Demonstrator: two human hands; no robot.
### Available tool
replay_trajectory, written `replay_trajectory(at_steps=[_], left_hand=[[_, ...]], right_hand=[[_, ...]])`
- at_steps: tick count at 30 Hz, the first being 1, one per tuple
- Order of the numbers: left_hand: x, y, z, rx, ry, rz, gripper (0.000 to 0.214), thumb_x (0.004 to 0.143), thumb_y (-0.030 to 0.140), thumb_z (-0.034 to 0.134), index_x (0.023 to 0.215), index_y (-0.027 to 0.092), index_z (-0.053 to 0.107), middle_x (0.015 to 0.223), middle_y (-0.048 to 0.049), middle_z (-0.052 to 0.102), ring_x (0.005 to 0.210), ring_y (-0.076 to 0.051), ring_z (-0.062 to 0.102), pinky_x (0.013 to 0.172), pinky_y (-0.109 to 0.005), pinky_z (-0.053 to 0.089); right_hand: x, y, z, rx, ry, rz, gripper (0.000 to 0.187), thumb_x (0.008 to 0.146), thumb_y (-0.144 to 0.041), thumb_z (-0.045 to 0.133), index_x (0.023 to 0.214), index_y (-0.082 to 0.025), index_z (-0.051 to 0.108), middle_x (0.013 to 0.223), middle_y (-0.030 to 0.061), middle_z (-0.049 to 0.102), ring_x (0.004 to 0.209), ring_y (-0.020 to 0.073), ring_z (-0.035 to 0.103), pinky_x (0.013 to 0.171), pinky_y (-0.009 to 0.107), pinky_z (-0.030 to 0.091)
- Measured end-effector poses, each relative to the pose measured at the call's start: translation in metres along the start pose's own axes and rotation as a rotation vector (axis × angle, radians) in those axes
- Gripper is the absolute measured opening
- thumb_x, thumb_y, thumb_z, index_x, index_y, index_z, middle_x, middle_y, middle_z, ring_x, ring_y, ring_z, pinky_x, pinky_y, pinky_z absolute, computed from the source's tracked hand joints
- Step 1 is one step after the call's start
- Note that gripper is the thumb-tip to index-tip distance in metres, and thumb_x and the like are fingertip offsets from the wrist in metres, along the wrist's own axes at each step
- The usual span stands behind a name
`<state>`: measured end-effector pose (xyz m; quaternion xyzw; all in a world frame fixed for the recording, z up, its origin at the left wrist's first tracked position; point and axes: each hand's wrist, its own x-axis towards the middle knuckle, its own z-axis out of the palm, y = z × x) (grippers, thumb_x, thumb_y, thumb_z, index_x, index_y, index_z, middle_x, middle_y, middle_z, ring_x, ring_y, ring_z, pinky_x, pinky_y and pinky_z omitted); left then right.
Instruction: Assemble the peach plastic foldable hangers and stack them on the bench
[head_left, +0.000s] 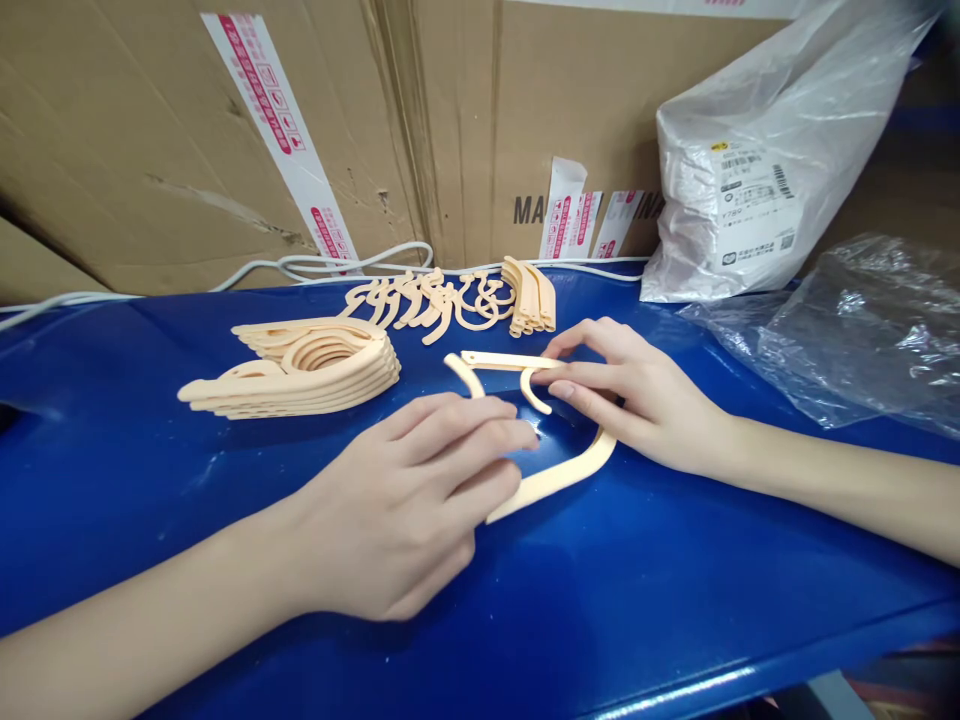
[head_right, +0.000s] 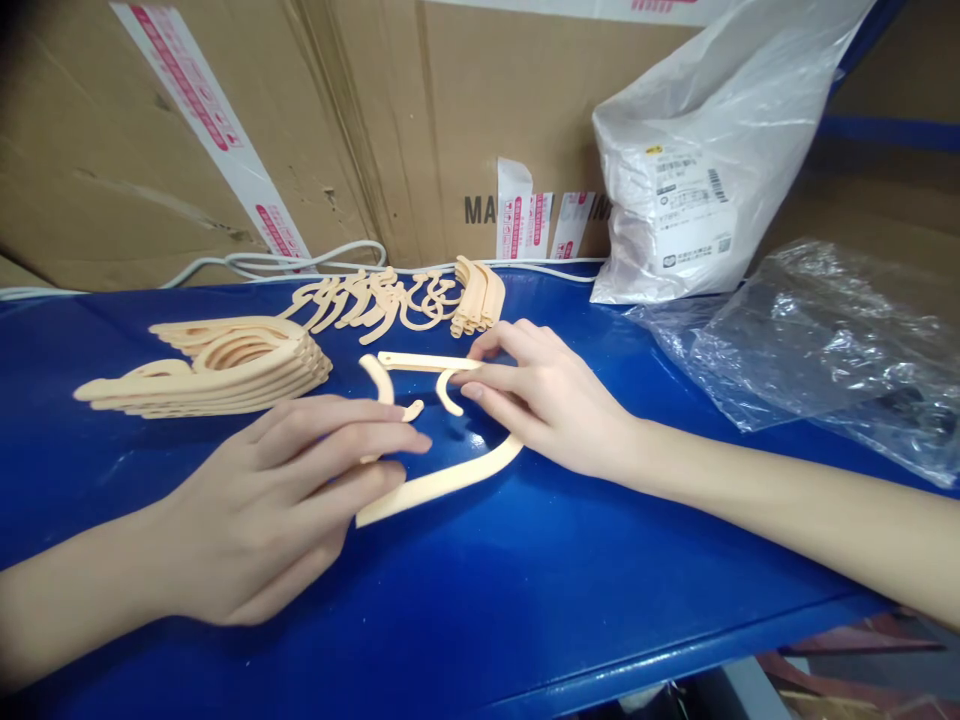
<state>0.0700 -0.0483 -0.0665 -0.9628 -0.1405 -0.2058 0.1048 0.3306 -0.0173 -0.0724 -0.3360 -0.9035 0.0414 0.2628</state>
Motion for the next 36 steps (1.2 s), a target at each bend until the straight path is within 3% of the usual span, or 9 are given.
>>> replay_trajectory(at_steps=[5,10,13,21,27,32,36], left_hand=[[0.000,-0.006,0.007,0.006,0.014,-0.167,0.035,0.087,-0.003,0.037,0.110,0.016,0.056,0.139,-0.0125,0.048,0.128,-0.027,0.044,0.100,-0.042,0.043],[-0.004,-0.013,0.012,0.025,0.024,-0.352,0.033,0.092,0.006,0.037,0.113,0.022,0.057,0.136,-0.0112,0.049,0.108,-0.026,0.054,0.081,-0.042,0.052],[-0.005,-0.014,0.011,0.066,0.027,-0.412,0.035,0.091,0.007,0.037,0.112,0.023,0.059,0.137,-0.0106,0.047,0.107,-0.027,0.054,0.082,-0.044,0.052],[-0.003,-0.013,0.012,0.092,0.007,-0.421,0.036,0.089,0.002,0.038,0.110,0.021,0.059,0.123,-0.0080,0.057,0.105,-0.026,0.049,0.087,-0.042,0.046],[-0.002,-0.012,0.009,-0.050,0.026,-0.416,0.023,0.093,0.009,0.036,0.097,0.018,0.057,0.112,-0.0054,0.061,0.101,-0.022,0.049,0.089,-0.039,0.040],[0.002,-0.009,0.007,-0.077,0.021,-0.454,0.012,0.092,0.030,0.056,0.092,0.017,0.057,0.109,-0.0053,0.064,0.098,-0.022,0.053,0.086,-0.037,0.041],[0.002,-0.009,0.009,-0.060,0.020,-0.451,0.008,0.092,0.026,0.058,0.091,0.018,0.055,0.105,-0.0032,0.066,0.096,-0.020,0.055,0.084,-0.035,0.042]], right_hand=[[0.000,0.005,0.003,0.065,0.109,0.175,0.030,0.099,-0.030,0.047,0.106,-0.018,0.073,0.108,0.0093,0.056,0.099,0.0211,0.056,0.087,0.038,0.045],[0.000,0.009,0.005,0.028,0.089,0.253,0.033,0.097,-0.030,0.049,0.123,-0.020,0.066,0.114,0.0092,0.052,0.091,0.0203,0.058,0.082,0.039,0.048],[-0.001,0.008,0.005,-0.011,0.080,0.282,0.037,0.094,-0.031,0.053,0.127,-0.019,0.063,0.117,0.0107,0.049,0.095,0.0222,0.058,0.086,0.042,0.048],[0.001,0.008,0.006,0.008,0.092,0.334,0.043,0.093,-0.033,0.053,0.133,-0.018,0.057,0.118,0.0110,0.050,0.107,0.0246,0.056,0.096,0.043,0.047],[0.000,0.011,0.007,0.051,0.114,0.328,0.043,0.095,-0.033,0.051,0.136,-0.023,0.055,0.111,0.0084,0.052,0.100,0.0224,0.057,0.089,0.041,0.050],[0.001,0.011,0.007,0.093,0.121,0.335,0.038,0.096,-0.032,0.048,0.132,-0.023,0.058,0.112,0.0082,0.054,0.105,0.0236,0.057,0.094,0.043,0.047],[0.002,0.009,0.005,0.137,0.121,0.328,0.035,0.095,-0.029,0.049,0.128,-0.025,0.059,0.110,0.0066,0.055,0.098,0.0215,0.058,0.089,0.042,0.048]])
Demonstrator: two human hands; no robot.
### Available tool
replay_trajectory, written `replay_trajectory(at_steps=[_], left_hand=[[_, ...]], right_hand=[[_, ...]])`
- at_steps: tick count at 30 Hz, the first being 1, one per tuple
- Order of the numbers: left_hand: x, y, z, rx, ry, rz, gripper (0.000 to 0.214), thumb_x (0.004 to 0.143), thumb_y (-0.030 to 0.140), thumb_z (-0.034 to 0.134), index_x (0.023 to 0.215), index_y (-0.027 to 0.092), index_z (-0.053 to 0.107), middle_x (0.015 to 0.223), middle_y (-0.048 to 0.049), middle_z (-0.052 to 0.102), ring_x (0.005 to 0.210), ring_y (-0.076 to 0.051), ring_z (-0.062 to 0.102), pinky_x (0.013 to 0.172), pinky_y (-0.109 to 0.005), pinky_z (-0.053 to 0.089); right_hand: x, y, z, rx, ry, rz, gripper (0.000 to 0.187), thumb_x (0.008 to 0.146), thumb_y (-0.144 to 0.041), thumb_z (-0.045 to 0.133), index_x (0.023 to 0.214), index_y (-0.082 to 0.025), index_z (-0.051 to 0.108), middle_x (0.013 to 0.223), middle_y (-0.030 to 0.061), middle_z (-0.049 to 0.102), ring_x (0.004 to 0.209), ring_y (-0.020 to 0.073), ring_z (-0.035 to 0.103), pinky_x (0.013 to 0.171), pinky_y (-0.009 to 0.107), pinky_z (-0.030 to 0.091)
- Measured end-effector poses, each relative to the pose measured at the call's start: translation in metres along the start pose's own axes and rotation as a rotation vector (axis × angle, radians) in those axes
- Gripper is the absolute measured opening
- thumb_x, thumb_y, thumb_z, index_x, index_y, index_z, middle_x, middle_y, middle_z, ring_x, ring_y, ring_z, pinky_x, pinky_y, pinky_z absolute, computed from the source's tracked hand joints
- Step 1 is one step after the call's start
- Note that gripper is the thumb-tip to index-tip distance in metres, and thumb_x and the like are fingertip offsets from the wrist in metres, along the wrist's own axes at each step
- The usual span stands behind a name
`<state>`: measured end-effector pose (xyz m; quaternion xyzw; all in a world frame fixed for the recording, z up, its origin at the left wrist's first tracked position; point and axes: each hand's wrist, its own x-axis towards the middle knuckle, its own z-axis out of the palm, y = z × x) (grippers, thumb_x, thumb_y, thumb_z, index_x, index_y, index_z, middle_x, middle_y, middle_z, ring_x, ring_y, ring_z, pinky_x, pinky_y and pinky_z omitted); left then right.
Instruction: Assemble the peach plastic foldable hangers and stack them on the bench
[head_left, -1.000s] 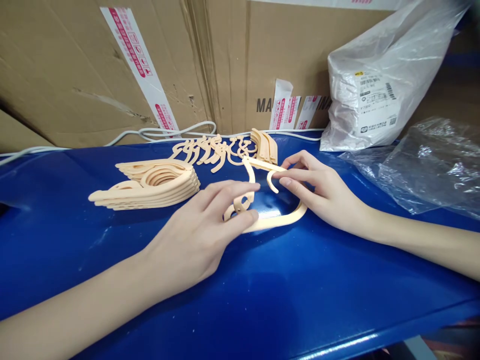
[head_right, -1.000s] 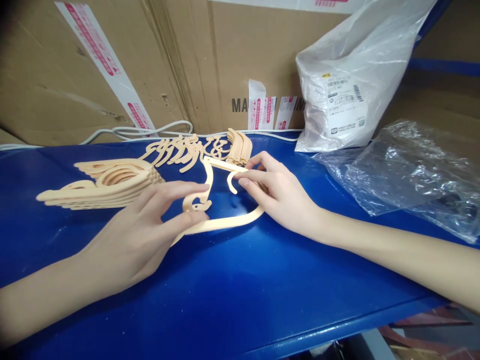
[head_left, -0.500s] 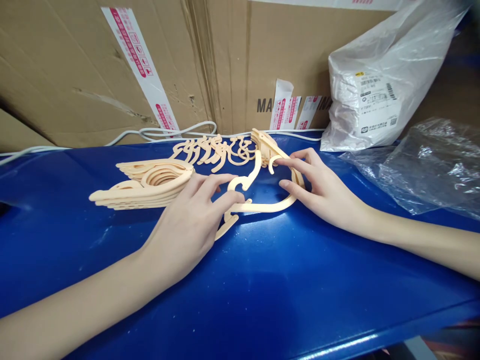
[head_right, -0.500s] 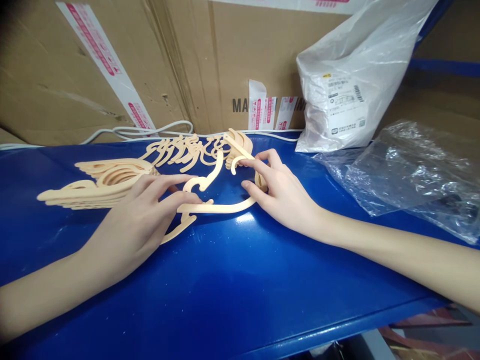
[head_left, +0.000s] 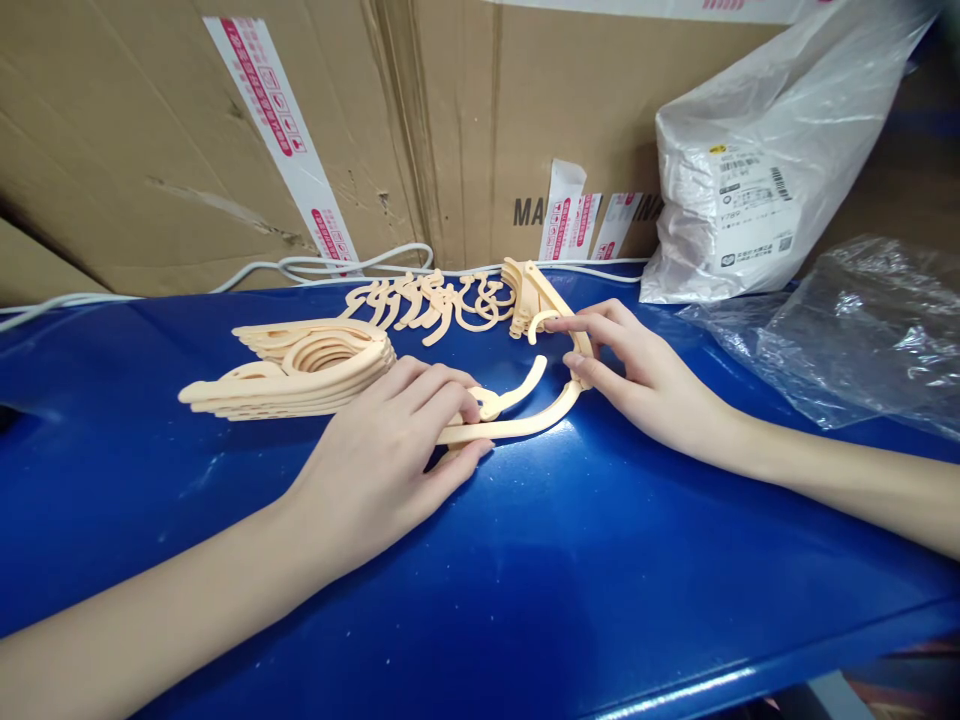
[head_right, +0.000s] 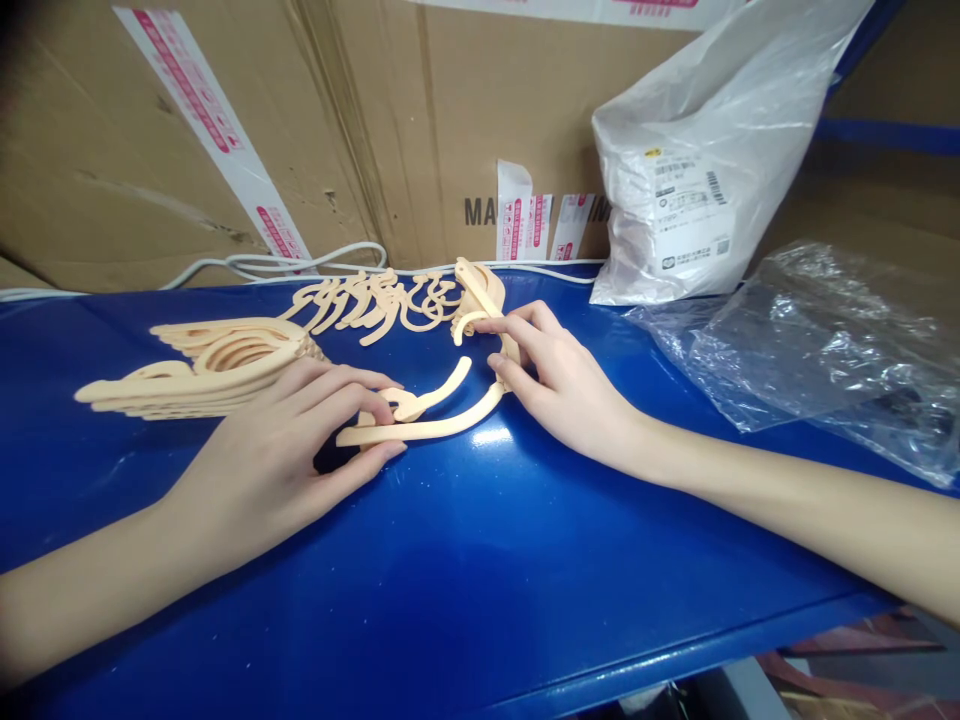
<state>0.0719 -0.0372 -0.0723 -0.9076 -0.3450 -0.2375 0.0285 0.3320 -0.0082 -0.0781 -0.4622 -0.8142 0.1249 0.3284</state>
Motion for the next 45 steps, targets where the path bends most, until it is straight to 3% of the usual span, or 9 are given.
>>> replay_trajectory(at_steps=[7,18,22,26,30,35,40,45], left_hand=[[-0.003,0.000,-0.002,0.002,0.002,0.010,0.005,0.094,0.022,0.055,0.093,0.018,0.055,0.098,-0.0021,0.067,0.091,-0.020,0.057,0.078,-0.033,0.044],[-0.001,-0.001,-0.002,0.026,0.034,-0.019,0.003,0.095,0.020,0.053,0.094,0.017,0.053,0.105,-0.0049,0.062,0.095,-0.020,0.055,0.082,-0.034,0.042],[0.001,-0.003,-0.003,0.122,0.069,-0.025,0.010,0.094,0.016,0.050,0.085,0.018,0.050,0.088,-0.0034,0.056,0.082,-0.019,0.050,0.072,-0.033,0.040],[0.002,-0.003,-0.003,0.135,0.002,0.018,0.026,0.093,0.013,0.045,0.069,0.021,0.038,0.066,0.0013,0.050,0.067,-0.017,0.043,0.061,-0.031,0.033],[0.002,-0.003,-0.003,0.101,-0.030,0.018,0.031,0.094,0.020,0.047,0.066,0.021,0.034,0.059,0.0037,0.044,0.060,-0.015,0.041,0.056,-0.029,0.030],[0.003,0.000,-0.003,0.102,-0.002,0.010,0.027,0.095,0.023,0.047,0.069,0.021,0.038,0.062,0.0031,0.045,0.062,-0.015,0.043,0.057,-0.029,0.030],[-0.002,0.007,-0.005,0.086,0.002,0.001,0.021,0.095,0.022,0.049,0.076,0.020,0.041,0.069,0.0018,0.050,0.068,-0.017,0.047,0.061,-0.031,0.033],[-0.004,0.011,-0.005,0.023,0.018,-0.045,0.024,0.095,0.035,0.052,0.078,0.021,0.042,0.073,0.0005,0.052,0.071,-0.018,0.048,0.062,-0.032,0.035]], right_hand=[[0.001,0.000,-0.001,0.036,-0.008,-0.027,0.030,0.092,-0.024,0.051,0.121,-0.027,0.062,0.098,0.0042,0.054,0.090,0.0211,0.058,0.083,0.040,0.049],[0.000,0.000,-0.003,0.036,-0.136,-0.149,0.035,0.088,-0.013,0.050,0.120,-0.023,0.061,0.110,0.0069,0.058,0.098,0.0214,0.059,0.089,0.040,0.047],[-0.001,-0.005,-0.004,0.023,-0.145,-0.214,0.036,0.087,-0.011,0.050,0.117,-0.024,0.063,0.111,0.0069,0.060,0.104,0.0228,0.058,0.092,0.041,0.047],[-0.001,-0.007,-0.004,0.035,-0.157,-0.282,0.033,0.089,-0.015,0.051,0.117,-0.022,0.065,0.110,0.0076,0.061,0.106,0.0223,0.058,0.092,0.039,0.048],[-0.003,-0.009,-0.005,-0.014,-0.185,-0.340,0.030,0.093,-0.020,0.049,0.119,-0.021,0.065,0.111,0.0088,0.060,0.104,0.0214,0.058,0.092,0.039,0.047],[-0.004,-0.011,-0.006,-0.079,-0.203,-0.426,0.029,0.094,-0.032,0.054,0.120,-0.021,0.065,0.110,0.0087,0.062,0.100,0.0214,0.059,0.086,0.038,0.044],[-0.003,-0.013,-0.008,-0.008,-0.222,-0.497,0.026,0.098,-0.038,0.050,0.105,-0.019,0.067,0.098,0.0059,0.068,0.089,0.0176,0.061,0.081,0.035,0.039],[-0.005,-0.018,-0.009,-0.130,-0.234,-0.702,0.043,0.096,-0.054,0.046,0.108,-0.017,0.065,0.083,0.0056,0.065,0.076,0.0183,0.057,0.069,0.034,0.037]])
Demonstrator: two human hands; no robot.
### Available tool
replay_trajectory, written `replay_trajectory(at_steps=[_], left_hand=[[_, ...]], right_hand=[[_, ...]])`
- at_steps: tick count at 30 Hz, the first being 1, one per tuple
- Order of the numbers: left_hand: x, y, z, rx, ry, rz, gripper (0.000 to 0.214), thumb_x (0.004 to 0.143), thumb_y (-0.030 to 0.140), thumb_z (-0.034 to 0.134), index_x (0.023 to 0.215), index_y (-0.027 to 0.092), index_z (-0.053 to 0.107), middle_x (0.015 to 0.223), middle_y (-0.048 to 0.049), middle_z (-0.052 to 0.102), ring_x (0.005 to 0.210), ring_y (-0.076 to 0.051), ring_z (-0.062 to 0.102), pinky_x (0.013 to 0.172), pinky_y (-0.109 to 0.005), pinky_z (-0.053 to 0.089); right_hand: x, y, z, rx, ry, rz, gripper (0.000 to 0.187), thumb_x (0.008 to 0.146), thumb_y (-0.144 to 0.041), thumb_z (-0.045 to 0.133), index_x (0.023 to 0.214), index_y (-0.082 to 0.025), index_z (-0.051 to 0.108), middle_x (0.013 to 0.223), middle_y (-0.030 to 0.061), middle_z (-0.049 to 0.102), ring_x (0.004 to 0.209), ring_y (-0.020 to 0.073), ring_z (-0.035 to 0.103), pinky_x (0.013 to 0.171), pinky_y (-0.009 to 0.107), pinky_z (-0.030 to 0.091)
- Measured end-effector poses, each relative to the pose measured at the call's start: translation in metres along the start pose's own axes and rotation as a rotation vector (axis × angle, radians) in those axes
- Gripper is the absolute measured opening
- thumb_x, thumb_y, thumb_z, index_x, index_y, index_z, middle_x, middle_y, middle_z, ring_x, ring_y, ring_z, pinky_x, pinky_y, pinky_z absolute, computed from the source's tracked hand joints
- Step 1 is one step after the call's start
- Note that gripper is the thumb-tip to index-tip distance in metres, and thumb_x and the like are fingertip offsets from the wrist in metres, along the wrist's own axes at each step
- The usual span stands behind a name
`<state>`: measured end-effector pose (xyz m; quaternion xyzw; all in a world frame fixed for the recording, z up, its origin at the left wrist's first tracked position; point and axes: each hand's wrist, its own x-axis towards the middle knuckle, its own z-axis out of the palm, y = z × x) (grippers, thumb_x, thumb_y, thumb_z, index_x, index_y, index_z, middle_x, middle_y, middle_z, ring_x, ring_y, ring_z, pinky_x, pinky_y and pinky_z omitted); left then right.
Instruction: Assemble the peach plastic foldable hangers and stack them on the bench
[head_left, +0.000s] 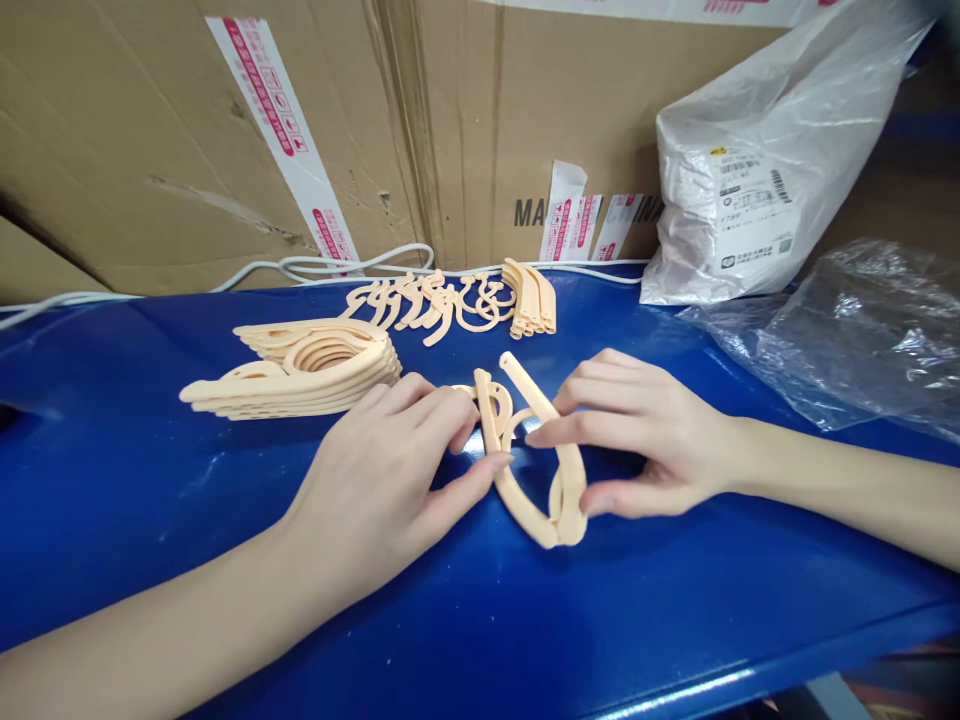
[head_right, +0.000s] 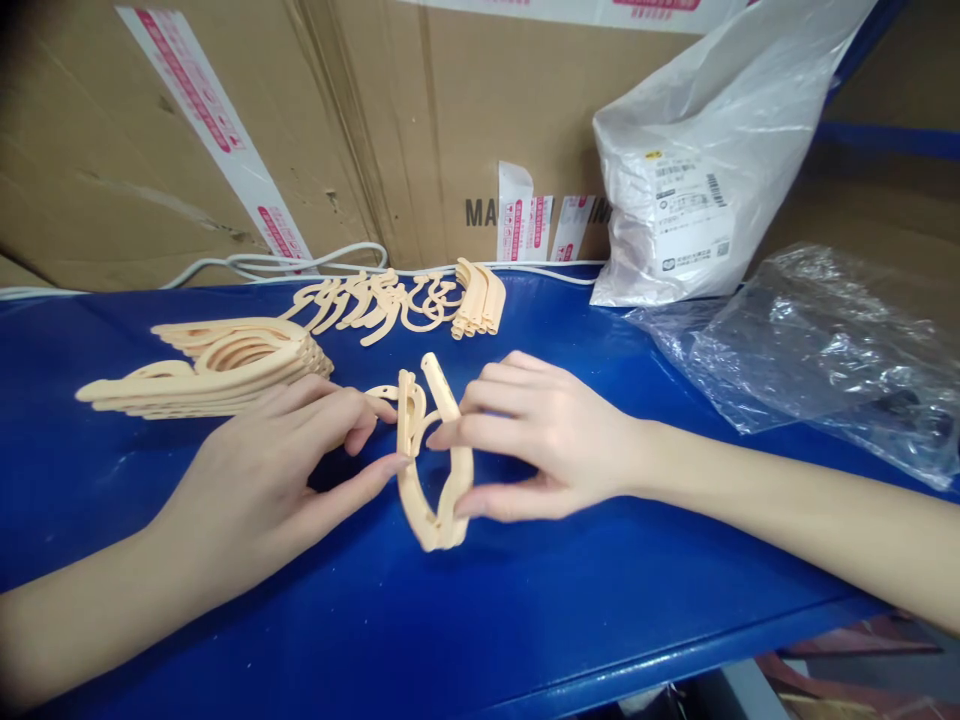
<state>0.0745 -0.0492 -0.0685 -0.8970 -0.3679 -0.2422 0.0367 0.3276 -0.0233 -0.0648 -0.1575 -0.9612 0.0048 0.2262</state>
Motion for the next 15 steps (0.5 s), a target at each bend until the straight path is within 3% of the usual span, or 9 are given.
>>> replay_trajectory(at_steps=[3,9,11,15], left_hand=[[0.000,0.003,0.001,-0.029,-0.015,-0.026,0.029,0.091,0.041,0.058,0.078,0.021,0.041,0.073,0.0011,0.050,0.071,-0.018,0.047,0.062,-0.031,0.036],[-0.004,0.010,0.003,-0.162,-0.055,-0.114,0.012,0.084,0.022,0.058,0.082,0.021,0.046,0.079,0.0018,0.056,0.076,-0.018,0.051,0.064,-0.031,0.040],[-0.004,0.011,0.002,-0.164,-0.046,-0.119,0.009,0.083,0.021,0.059,0.086,0.021,0.051,0.082,0.0014,0.059,0.077,-0.018,0.052,0.065,-0.031,0.041],[-0.004,0.011,0.000,-0.095,-0.023,-0.014,0.010,0.086,0.020,0.060,0.096,0.021,0.060,0.083,0.0023,0.065,0.079,-0.018,0.054,0.066,-0.032,0.040]], right_hand=[[0.001,-0.010,0.001,-0.118,-0.051,-0.101,0.041,0.096,-0.050,0.049,0.114,-0.017,0.063,0.080,0.0040,0.064,0.071,0.0181,0.054,0.065,0.033,0.036],[0.003,-0.025,0.004,-0.104,0.008,-0.180,0.044,0.096,-0.049,0.048,0.111,-0.010,0.064,0.075,0.0038,0.064,0.072,0.0183,0.056,0.064,0.033,0.037],[0.004,-0.024,0.002,-0.081,0.065,-0.115,0.041,0.099,-0.046,0.045,0.107,-0.011,0.064,0.068,0.0019,0.063,0.064,0.0165,0.053,0.061,0.033,0.035],[0.011,-0.008,-0.007,-0.089,0.113,0.176,0.023,0.099,-0.029,0.046,0.098,-0.017,0.066,0.072,0.0015,0.065,0.066,0.0153,0.054,0.067,0.032,0.037]])
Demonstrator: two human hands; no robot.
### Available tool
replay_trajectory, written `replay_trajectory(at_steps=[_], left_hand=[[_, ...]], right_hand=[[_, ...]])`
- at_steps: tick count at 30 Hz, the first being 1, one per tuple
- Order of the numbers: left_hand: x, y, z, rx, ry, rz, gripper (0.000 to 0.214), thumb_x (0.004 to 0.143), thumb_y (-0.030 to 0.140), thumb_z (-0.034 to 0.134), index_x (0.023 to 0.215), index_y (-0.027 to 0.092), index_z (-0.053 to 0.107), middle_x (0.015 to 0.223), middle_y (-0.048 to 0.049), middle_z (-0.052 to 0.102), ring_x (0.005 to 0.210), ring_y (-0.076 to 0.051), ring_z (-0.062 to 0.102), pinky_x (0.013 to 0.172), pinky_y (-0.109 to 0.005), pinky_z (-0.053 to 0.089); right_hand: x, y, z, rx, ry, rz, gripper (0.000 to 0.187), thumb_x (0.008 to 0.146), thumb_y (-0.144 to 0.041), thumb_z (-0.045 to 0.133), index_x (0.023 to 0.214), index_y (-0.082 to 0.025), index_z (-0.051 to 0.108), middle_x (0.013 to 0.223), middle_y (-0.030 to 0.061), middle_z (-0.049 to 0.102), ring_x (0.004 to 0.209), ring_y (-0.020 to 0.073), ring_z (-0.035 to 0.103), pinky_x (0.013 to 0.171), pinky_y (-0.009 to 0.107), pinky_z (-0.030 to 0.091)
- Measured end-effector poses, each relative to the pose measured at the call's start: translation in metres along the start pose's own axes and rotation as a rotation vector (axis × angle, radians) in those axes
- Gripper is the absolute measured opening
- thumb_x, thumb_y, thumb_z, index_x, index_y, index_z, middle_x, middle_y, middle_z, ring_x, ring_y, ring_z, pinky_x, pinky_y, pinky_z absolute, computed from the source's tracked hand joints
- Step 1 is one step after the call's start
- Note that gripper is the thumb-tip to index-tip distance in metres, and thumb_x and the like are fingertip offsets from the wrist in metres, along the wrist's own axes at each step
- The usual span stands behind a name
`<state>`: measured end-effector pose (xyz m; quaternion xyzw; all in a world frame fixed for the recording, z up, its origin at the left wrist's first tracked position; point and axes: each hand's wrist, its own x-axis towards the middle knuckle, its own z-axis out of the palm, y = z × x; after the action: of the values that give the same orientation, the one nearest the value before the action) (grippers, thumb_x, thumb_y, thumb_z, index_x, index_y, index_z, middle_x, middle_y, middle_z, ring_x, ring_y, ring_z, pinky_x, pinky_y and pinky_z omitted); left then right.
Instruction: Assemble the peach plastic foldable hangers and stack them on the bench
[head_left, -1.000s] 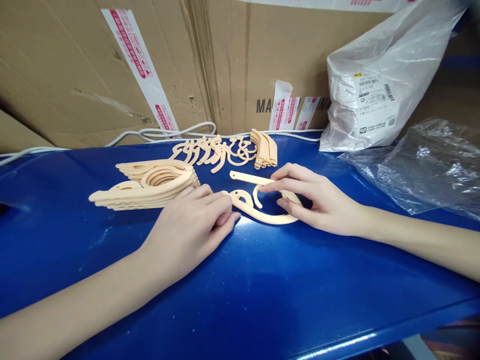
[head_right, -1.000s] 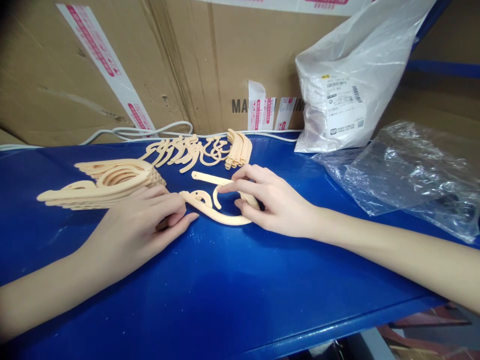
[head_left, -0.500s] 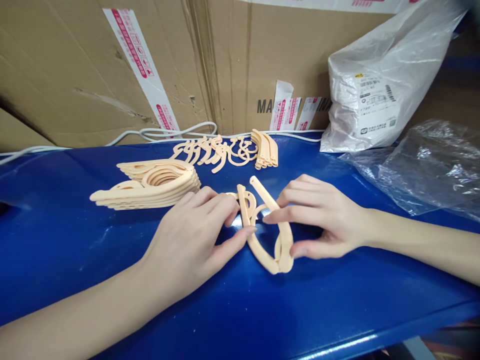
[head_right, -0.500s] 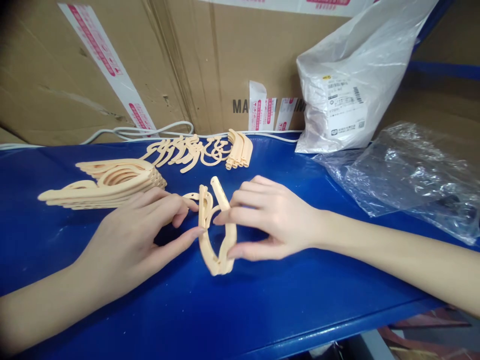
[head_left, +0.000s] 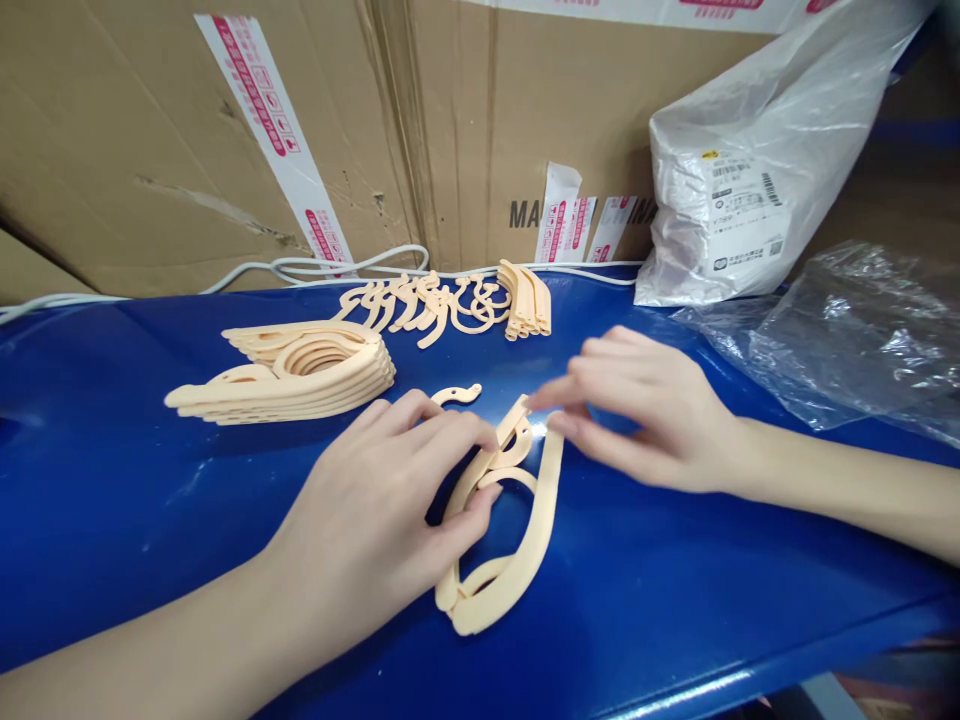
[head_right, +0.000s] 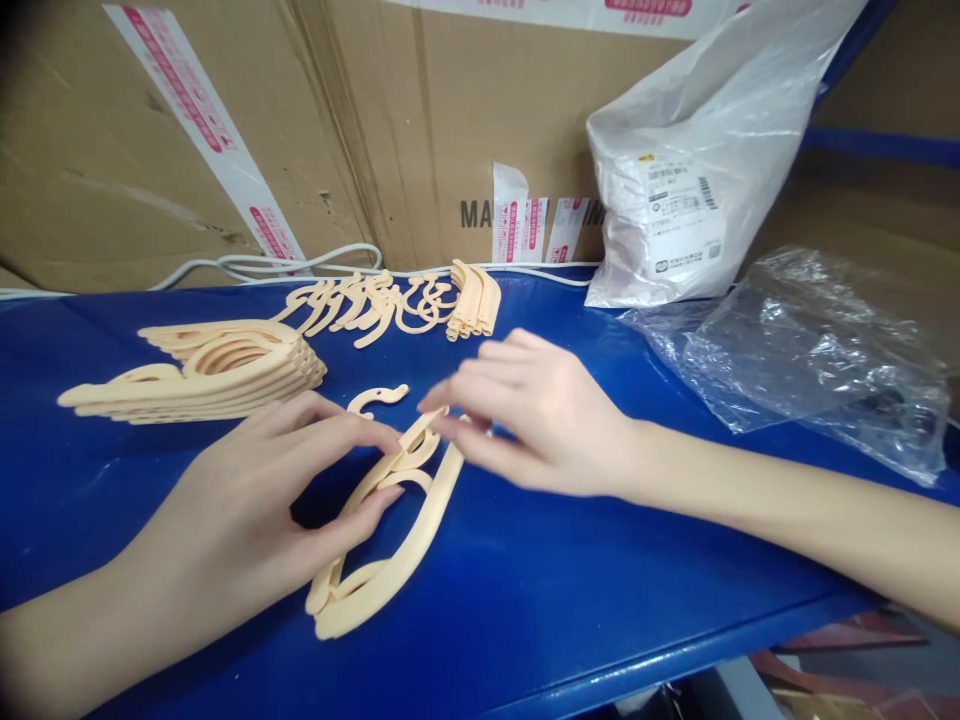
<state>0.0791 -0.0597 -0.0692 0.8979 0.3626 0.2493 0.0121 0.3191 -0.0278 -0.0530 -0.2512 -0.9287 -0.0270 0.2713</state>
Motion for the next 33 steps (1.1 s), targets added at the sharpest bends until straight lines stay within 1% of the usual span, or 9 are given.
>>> replay_trajectory(at_steps=[2,4,7,10,13,17,23,28,33], left_hand=[[0.000,0.001,-0.001,0.037,0.018,0.073,0.009,0.088,0.019,0.060,0.096,0.022,0.062,0.086,0.0044,0.069,0.082,-0.018,0.056,0.069,-0.034,0.039],[0.000,0.002,-0.002,0.070,0.031,0.121,0.008,0.090,0.019,0.060,0.096,0.023,0.064,0.089,0.0068,0.071,0.083,-0.018,0.056,0.070,-0.035,0.037],[-0.001,0.004,-0.004,0.127,0.044,0.171,0.008,0.093,0.021,0.059,0.095,0.023,0.066,0.088,0.0075,0.073,0.081,-0.019,0.056,0.067,-0.036,0.034],[-0.002,0.005,-0.006,0.175,0.044,0.224,0.014,0.096,0.021,0.055,0.092,0.023,0.068,0.092,0.0070,0.074,0.082,-0.020,0.057,0.065,-0.036,0.033],[-0.002,0.004,-0.008,0.190,0.040,0.250,0.019,0.097,0.019,0.051,0.092,0.023,0.069,0.093,0.0064,0.074,0.081,-0.020,0.057,0.066,-0.036,0.033],[0.000,0.001,-0.006,0.150,0.029,0.229,0.019,0.098,0.021,0.052,0.093,0.024,0.070,0.094,0.0069,0.075,0.081,-0.019,0.056,0.066,-0.035,0.033],[0.002,-0.006,-0.004,0.020,0.006,0.165,0.016,0.096,0.020,0.055,0.095,0.024,0.070,0.100,0.0076,0.074,0.085,-0.018,0.055,0.070,-0.035,0.035],[0.004,-0.018,-0.002,0.075,0.009,0.120,0.014,0.096,0.023,0.056,0.095,0.023,0.070,0.097,0.0051,0.075,0.085,-0.021,0.056,0.072,-0.037,0.037],[0.008,-0.029,-0.003,0.223,0.036,0.118,0.015,0.095,0.023,0.057,0.097,0.021,0.071,0.093,0.0016,0.075,0.084,-0.024,0.056,0.072,-0.040,0.037]], right_hand=[[0.009,0.012,-0.001,0.066,-0.032,0.101,0.020,0.098,-0.027,0.049,0.098,-0.018,0.067,0.088,0.0043,0.069,0.081,0.0172,0.060,0.076,0.033,0.041],[0.021,0.024,0.003,0.122,-0.078,0.124,0.020,0.096,-0.028,0.053,0.097,-0.019,0.070,0.095,0.0057,0.067,0.088,0.0182,0.061,0.079,0.032,0.044],[0.039,0.036,0.014,0.134,-0.174,0.071,0.023,0.093,-0.033,0.060,0.102,-0.018,0.074,0.097,0.0073,0.063,0.092,0.0201,0.059,0.079,0.033,0.044],[0.051,0.039,0.028,0.108,-0.198,-0.009,0.024,0.089,-0.038,0.065,0.100,-0.019,0.076,0.093,0.0062,0.061,0.086,0.0191,0.059,0.075,0.032,0.043],[0.055,0.036,0.036,0.058,-0.206,-0.075,0.020,0.093,-0.033,0.061,0.095,-0.019,0.075,0.092,0.0047,0.062,0.085,0.0183,0.058,0.077,0.032,0.041],[0.045,0.036,0.035,-0.065,-0.194,-0.052,0.027,0.100,-0.026,0.045,0.094,-0.012,0.068,0.094,0.0084,0.064,0.086,0.0204,0.058,0.079,0.034,0.041],[0.016,0.047,0.006,-0.047,-0.040,0.156,0.020,0.101,-0.028,0.040,0.099,-0.017,0.057,0.092,0.0064,0.065,0.082,0.0192,0.060,0.075,0.032,0.043],[0.002,0.046,-0.021,0.077,0.225,0.364,0.022,0.100,-0.035,0.047,0.088,-0.020,0.055,0.078,0.0010,0.064,0.069,0.0131,0.059,0.065,0.028,0.043],[0.001,0.038,-0.019,0.346,0.361,0.480,0.024,0.097,-0.039,0.052,0.080,-0.022,0.051,0.065,-0.0015,0.062,0.050,0.0094,0.053,0.048,0.025,0.039]])
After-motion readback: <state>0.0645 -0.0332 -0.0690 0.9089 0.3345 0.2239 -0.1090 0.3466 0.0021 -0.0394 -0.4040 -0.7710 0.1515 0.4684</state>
